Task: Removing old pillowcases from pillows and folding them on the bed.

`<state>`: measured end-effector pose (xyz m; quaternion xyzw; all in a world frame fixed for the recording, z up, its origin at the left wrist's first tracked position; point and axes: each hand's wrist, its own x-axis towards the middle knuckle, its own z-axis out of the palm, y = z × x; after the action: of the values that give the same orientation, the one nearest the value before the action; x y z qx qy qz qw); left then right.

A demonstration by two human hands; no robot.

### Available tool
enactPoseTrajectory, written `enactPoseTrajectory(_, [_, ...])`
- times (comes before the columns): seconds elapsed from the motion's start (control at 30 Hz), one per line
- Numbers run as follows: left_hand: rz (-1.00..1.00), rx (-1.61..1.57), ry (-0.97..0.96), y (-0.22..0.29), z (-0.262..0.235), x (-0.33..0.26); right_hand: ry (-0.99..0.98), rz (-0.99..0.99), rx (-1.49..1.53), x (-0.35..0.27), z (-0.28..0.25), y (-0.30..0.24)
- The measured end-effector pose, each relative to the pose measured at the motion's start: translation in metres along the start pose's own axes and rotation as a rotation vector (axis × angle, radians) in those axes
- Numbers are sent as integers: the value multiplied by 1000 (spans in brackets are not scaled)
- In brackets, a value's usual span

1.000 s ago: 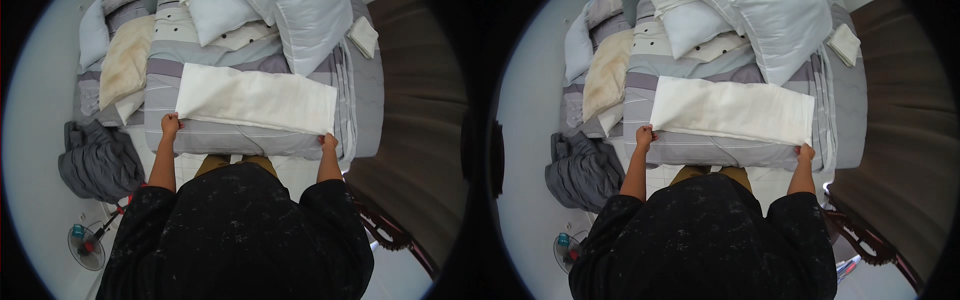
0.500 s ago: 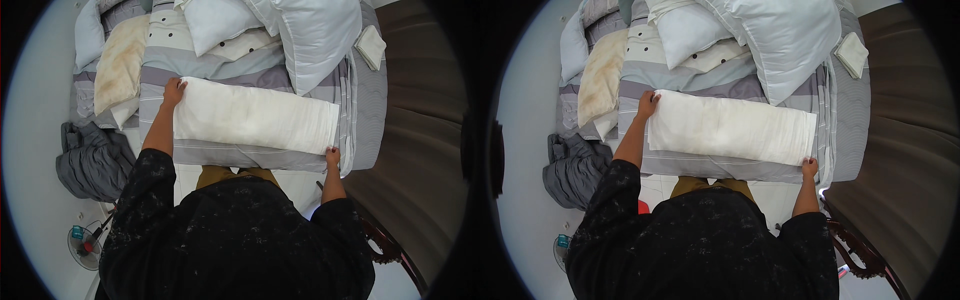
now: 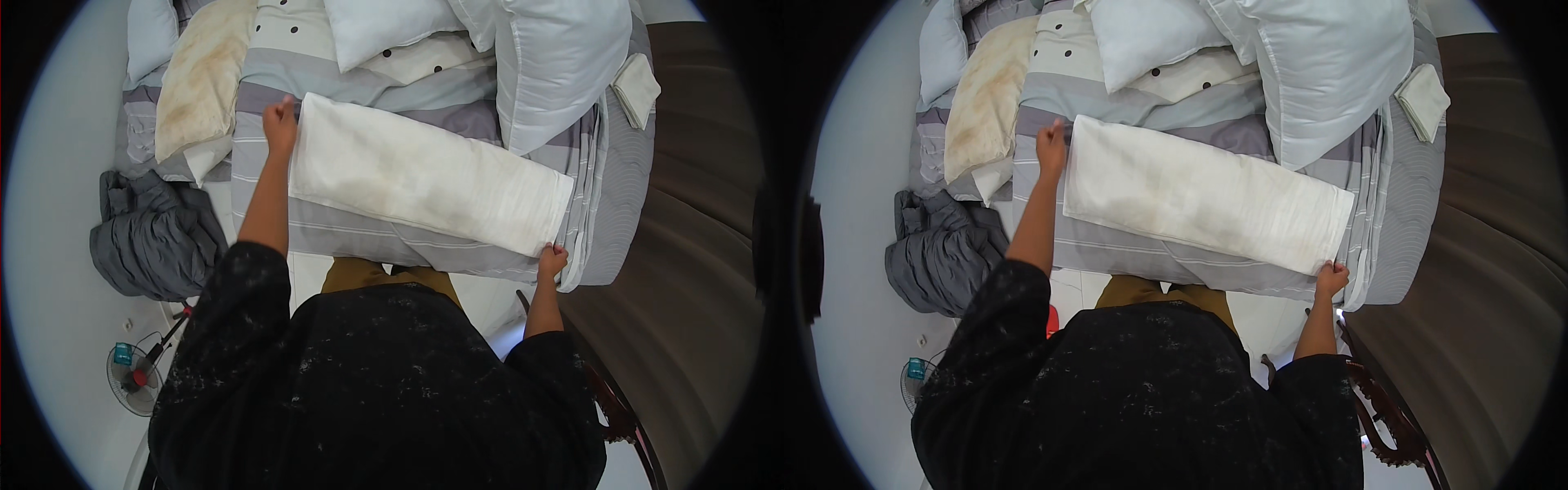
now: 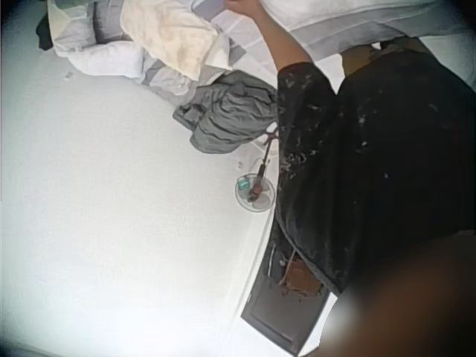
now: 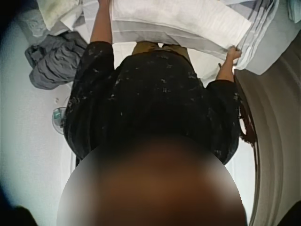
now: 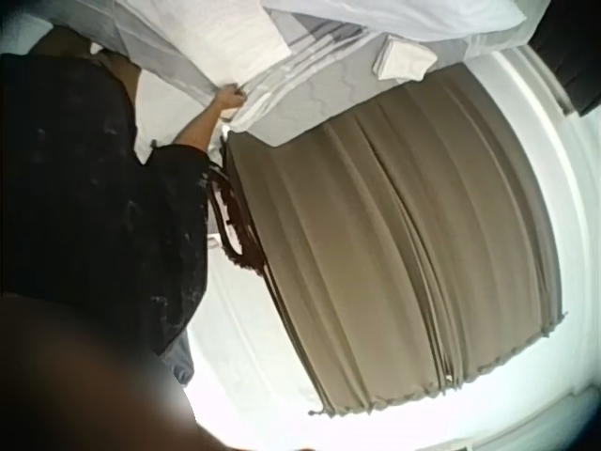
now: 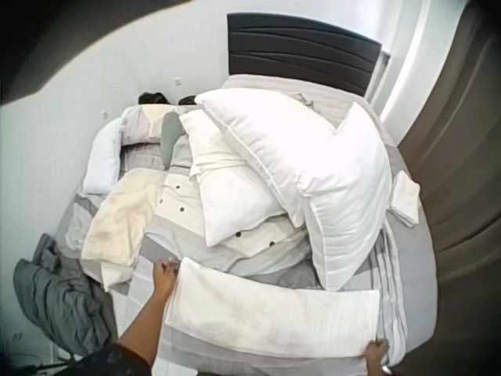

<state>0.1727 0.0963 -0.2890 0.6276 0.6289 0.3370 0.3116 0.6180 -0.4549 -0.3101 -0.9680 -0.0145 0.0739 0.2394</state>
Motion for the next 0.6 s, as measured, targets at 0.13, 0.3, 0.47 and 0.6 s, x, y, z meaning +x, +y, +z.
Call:
enactPoseTrajectory(0.13, [-166, 543, -148, -2, -30, -90, 22, 113, 183, -8, 8, 10])
enactPoseTrajectory(0.3, [-98, 404, -181, -6, -32, -126, -412, 349, 372, -3, 4, 4])
enactPoseTrajectory(0.47, [-32, 279, -148, -35, -66, -114, -707, 343, 255, -6, -10, -28])
enactPoseTrajectory(0.6, [-130, 311, -34, -79, -114, -118, -862, 258, 200, -22, -6, -46])
